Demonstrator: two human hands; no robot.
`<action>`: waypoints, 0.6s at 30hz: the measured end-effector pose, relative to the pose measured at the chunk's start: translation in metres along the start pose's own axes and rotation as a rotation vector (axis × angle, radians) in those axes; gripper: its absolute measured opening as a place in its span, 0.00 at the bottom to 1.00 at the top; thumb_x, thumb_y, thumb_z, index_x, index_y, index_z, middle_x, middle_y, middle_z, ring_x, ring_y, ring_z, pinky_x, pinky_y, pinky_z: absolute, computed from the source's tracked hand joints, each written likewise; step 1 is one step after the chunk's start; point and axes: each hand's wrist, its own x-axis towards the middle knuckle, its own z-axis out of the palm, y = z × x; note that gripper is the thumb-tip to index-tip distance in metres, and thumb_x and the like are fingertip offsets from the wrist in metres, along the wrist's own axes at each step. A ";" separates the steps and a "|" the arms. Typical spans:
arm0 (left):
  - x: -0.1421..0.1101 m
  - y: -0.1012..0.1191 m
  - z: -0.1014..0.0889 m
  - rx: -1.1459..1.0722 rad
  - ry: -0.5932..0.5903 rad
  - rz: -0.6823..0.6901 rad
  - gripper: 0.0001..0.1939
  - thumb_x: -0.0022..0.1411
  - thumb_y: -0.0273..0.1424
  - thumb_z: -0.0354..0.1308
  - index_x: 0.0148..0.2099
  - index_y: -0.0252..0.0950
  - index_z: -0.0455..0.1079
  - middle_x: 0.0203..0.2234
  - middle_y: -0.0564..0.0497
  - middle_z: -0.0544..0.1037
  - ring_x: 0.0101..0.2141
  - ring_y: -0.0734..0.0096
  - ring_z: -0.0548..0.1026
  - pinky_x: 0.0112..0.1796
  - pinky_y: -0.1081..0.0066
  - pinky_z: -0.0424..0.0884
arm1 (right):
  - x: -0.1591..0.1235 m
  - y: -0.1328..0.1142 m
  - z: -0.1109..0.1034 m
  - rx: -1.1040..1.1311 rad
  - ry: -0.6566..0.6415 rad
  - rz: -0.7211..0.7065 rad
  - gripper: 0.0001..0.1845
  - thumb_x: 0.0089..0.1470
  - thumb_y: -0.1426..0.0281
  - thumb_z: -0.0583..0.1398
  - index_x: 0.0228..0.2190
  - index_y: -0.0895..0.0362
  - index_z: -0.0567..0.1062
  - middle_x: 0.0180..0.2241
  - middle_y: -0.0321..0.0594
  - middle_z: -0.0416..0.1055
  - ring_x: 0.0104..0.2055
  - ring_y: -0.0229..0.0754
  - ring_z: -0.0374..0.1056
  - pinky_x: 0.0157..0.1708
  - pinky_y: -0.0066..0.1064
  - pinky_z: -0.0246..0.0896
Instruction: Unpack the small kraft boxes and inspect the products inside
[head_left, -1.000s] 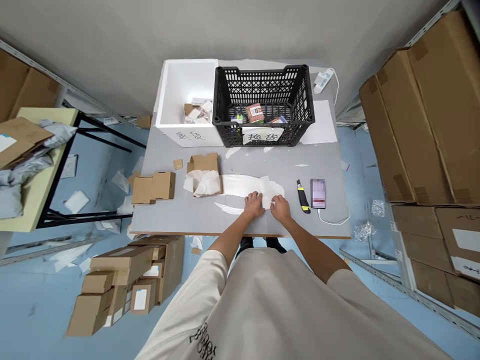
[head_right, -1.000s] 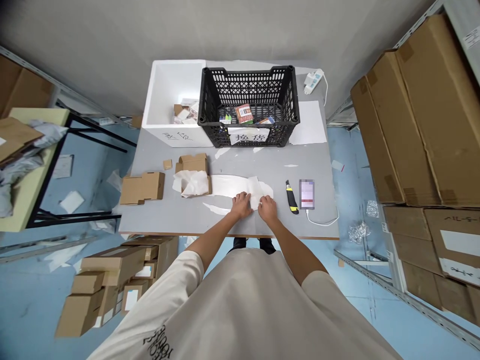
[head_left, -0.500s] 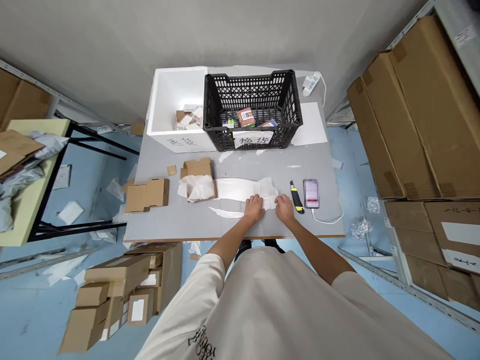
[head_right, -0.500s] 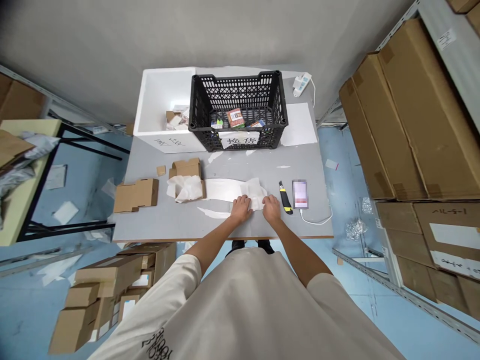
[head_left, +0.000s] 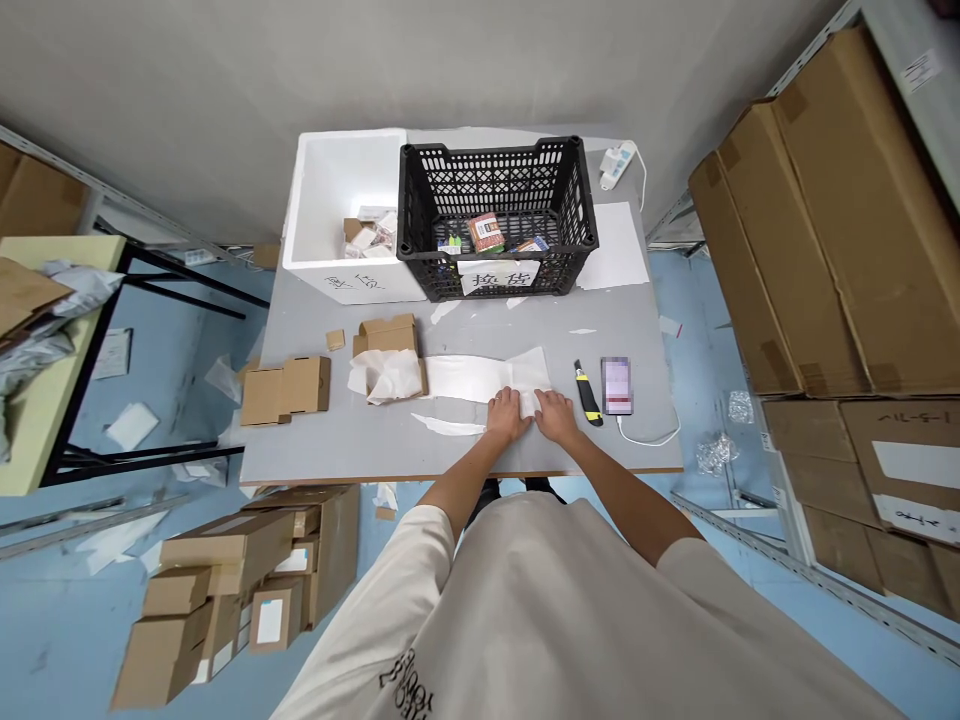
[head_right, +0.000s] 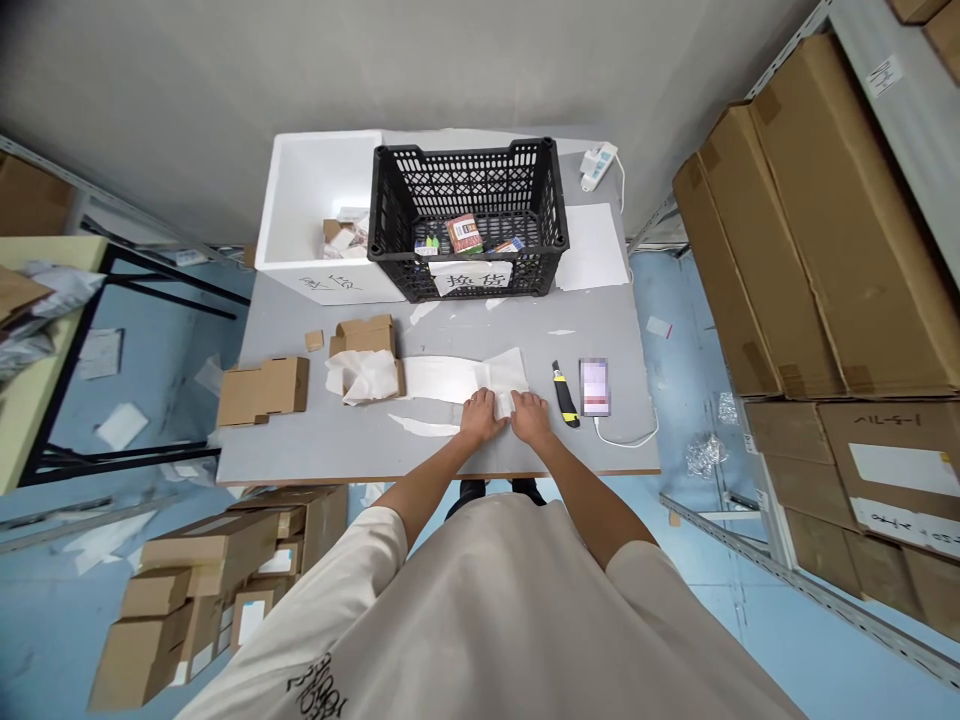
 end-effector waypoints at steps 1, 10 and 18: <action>0.000 0.001 -0.001 -0.002 0.000 -0.002 0.25 0.59 0.42 0.60 0.54 0.35 0.62 0.56 0.38 0.65 0.57 0.48 0.62 0.56 0.54 0.60 | 0.000 -0.001 -0.001 -0.007 -0.010 0.000 0.28 0.63 0.65 0.53 0.63 0.54 0.60 0.57 0.52 0.64 0.57 0.55 0.59 0.55 0.44 0.49; -0.020 -0.021 -0.026 -0.059 0.096 -0.126 0.11 0.66 0.34 0.50 0.44 0.38 0.71 0.55 0.42 0.68 0.56 0.52 0.63 0.54 0.56 0.61 | -0.001 -0.005 -0.006 -0.061 -0.003 -0.033 0.25 0.63 0.66 0.53 0.60 0.57 0.63 0.54 0.54 0.65 0.54 0.55 0.60 0.54 0.44 0.50; -0.031 -0.051 -0.038 -0.001 0.065 -0.325 0.13 0.65 0.32 0.49 0.49 0.36 0.69 0.50 0.39 0.70 0.55 0.50 0.65 0.53 0.54 0.59 | 0.009 -0.008 0.002 -0.031 -0.012 -0.140 0.31 0.62 0.67 0.52 0.65 0.59 0.57 0.65 0.52 0.56 0.64 0.54 0.52 0.60 0.42 0.46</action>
